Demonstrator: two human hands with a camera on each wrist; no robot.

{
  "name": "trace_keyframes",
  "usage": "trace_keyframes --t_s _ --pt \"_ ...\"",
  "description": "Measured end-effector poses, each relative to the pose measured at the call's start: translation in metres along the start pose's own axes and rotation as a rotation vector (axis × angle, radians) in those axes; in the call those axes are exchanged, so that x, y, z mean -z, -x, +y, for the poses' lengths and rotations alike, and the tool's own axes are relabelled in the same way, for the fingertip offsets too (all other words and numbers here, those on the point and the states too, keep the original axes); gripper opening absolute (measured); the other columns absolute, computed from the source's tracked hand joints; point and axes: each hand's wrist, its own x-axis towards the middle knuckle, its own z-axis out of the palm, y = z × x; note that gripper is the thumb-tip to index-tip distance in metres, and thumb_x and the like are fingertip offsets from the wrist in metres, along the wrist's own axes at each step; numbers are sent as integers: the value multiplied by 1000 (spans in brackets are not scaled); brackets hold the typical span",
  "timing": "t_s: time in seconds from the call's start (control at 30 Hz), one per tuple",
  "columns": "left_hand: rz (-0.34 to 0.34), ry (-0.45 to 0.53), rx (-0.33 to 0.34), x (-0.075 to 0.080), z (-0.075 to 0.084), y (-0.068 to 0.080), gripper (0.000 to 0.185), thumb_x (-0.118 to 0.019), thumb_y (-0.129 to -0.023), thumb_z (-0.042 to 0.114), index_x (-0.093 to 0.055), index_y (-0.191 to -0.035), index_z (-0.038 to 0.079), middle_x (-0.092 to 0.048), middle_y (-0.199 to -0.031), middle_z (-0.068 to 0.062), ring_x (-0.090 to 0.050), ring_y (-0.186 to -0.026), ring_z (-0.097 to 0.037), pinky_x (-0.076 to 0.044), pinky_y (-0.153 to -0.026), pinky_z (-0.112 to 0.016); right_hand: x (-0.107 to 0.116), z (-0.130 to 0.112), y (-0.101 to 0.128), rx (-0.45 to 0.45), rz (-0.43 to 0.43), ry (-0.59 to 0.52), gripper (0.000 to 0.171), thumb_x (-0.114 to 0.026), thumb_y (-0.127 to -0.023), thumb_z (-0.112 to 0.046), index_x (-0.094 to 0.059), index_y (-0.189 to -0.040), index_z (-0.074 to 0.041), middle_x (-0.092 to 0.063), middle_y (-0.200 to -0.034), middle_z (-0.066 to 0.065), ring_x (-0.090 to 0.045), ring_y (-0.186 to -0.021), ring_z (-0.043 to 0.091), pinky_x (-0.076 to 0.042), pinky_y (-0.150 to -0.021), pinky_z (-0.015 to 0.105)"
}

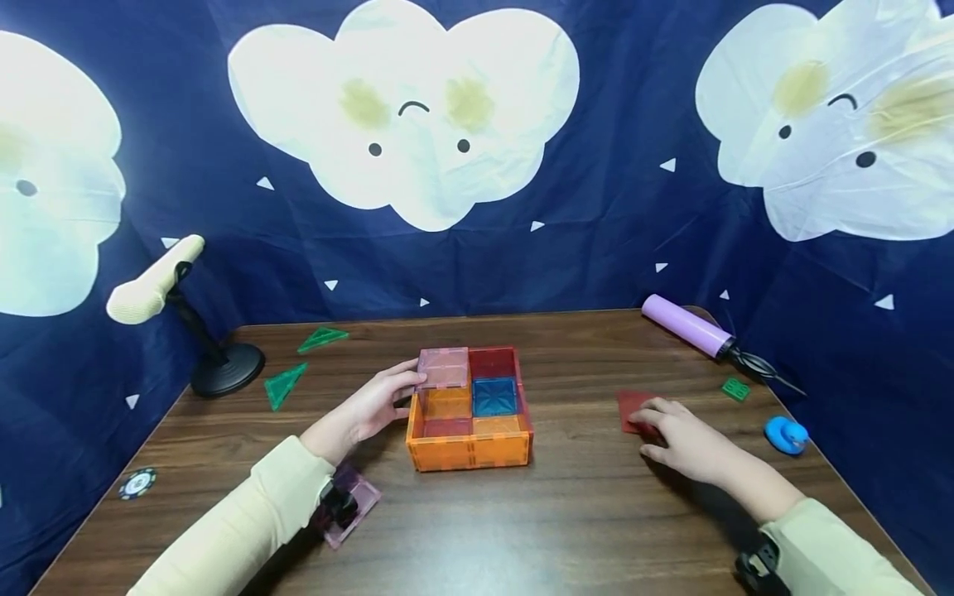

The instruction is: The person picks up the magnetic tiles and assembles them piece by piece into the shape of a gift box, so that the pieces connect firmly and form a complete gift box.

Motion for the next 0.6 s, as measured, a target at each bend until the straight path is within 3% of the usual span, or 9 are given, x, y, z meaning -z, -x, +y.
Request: trace_keyframes --t_s 0.13,0.33,0.53,0.6 --pt "5 -2 2 -1 1 0 69 -57 -100 17 -27 -161 7 -47 -145 -20 -41 -133 -32 -36 -111 -57 -5 -3 -17 51 47 -8 41 -87 -78 -9 -72 -117 -8 -60 -115 15 -57 -104 38 -49 -87 58" --pt "13 -3 5 -2 1 0 66 -57 -100 19 -32 -159 6 -54 -133 -15 -45 -127 -31 -39 -109 -56 -11 11 -28 100 113 -75 42 -90 -70 -6 -67 -106 -13 -59 -123 29 -54 -110 53 -43 -89 67" --pt "13 2 0 0 1 -1 65 -57 -99 17 -32 -159 5 -56 -125 -11 -47 -122 -28 -40 -108 -55 -10 25 -42 108 110 -69 50 -92 -70 -15 -70 -114 -4 -62 -114 16 -55 -101 37 -46 -84 53" --pt "13 4 -1 1 0 -1 65 -57 -100 17 -33 -158 5 -57 -123 -10 -47 -121 -28 -39 -108 -56 -8 26 -46 95 101 -67 57 -93 -69 -21 -70 -117 -1 -62 -115 18 -54 -101 37 -47 -84 52"
